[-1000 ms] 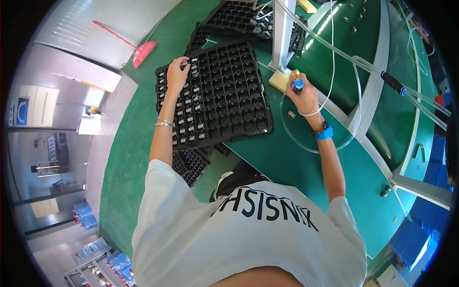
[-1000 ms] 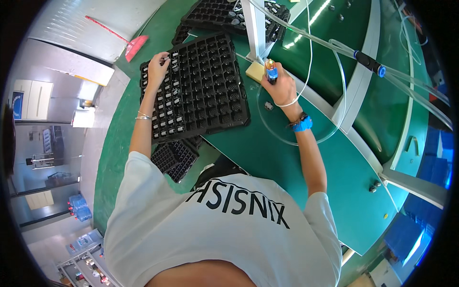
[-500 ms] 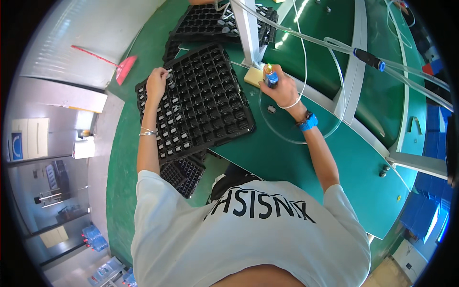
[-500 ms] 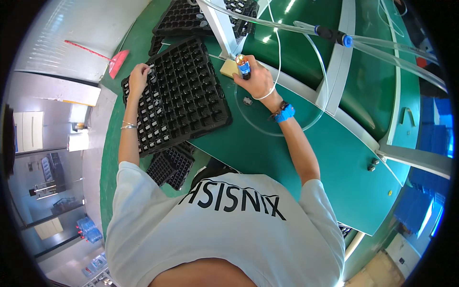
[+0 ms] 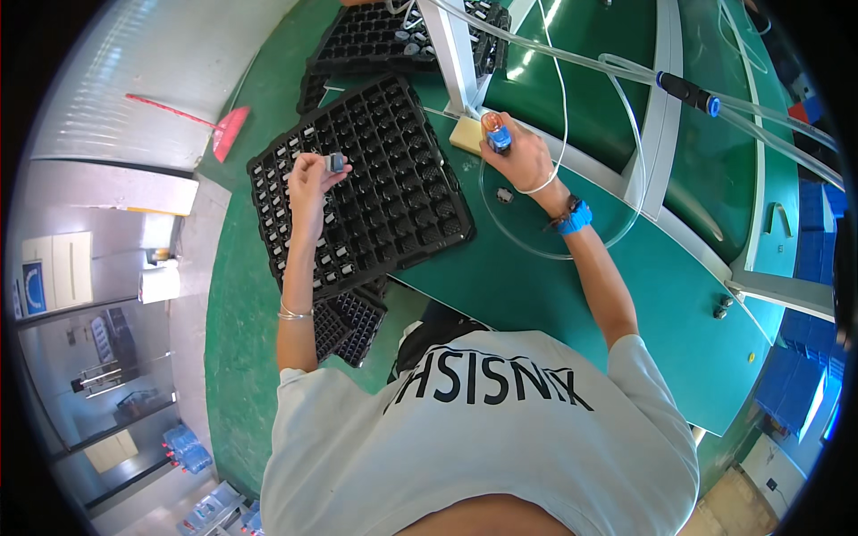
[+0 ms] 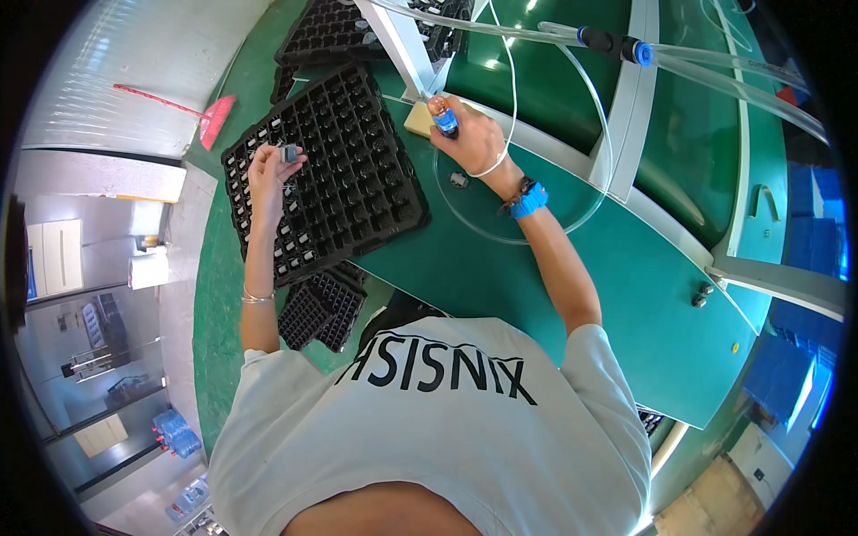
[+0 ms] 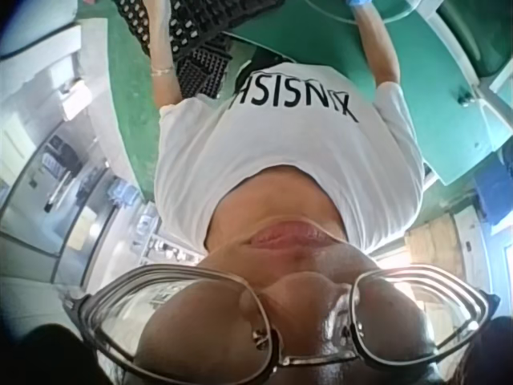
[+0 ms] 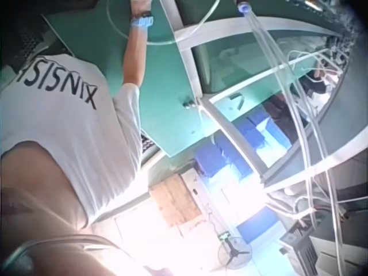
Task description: Assembling small electronic components into a fixture at a factory station.
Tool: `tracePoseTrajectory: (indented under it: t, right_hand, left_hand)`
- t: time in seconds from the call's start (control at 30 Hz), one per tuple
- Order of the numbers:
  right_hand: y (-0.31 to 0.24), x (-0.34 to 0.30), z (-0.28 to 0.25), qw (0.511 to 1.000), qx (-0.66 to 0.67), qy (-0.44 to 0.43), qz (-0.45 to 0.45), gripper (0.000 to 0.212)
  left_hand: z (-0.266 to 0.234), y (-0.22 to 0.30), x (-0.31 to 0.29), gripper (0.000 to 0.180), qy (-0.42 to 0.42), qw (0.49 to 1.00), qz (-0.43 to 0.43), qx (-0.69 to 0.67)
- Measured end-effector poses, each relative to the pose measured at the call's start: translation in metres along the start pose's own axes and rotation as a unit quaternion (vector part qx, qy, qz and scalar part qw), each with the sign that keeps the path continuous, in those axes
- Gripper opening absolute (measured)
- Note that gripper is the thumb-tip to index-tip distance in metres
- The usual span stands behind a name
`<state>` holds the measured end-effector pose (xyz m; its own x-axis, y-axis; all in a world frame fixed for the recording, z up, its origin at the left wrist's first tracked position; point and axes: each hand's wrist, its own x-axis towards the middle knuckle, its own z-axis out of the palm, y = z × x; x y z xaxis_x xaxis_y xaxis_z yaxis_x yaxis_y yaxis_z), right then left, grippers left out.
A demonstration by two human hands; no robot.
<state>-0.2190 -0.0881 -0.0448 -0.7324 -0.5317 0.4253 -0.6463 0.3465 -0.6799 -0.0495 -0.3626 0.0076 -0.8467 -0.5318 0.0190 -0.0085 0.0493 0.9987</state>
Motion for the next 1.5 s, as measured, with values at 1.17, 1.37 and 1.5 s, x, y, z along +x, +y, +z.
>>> tracePoseTrajectory:
  t: [1.17,1.37,1.5]
  right_hand:
    - [-0.002,-0.001,-0.005,1.0,0.018,-0.001,0.022,0.048]
    - [-0.002,0.0,0.003,1.0,0.024,0.001,-0.002,0.046]
    - [0.003,0.0,-0.004,0.998,0.052,0.011,0.021,0.044]
  left_hand:
    - [0.042,-0.008,-0.067,0.016,-0.109,0.969,-0.107,-0.194]
    - [0.055,-0.024,-0.079,0.018,-0.013,0.975,-0.113,-0.19]
    - [0.069,-0.033,-0.147,0.039,0.426,0.834,0.278,0.216]
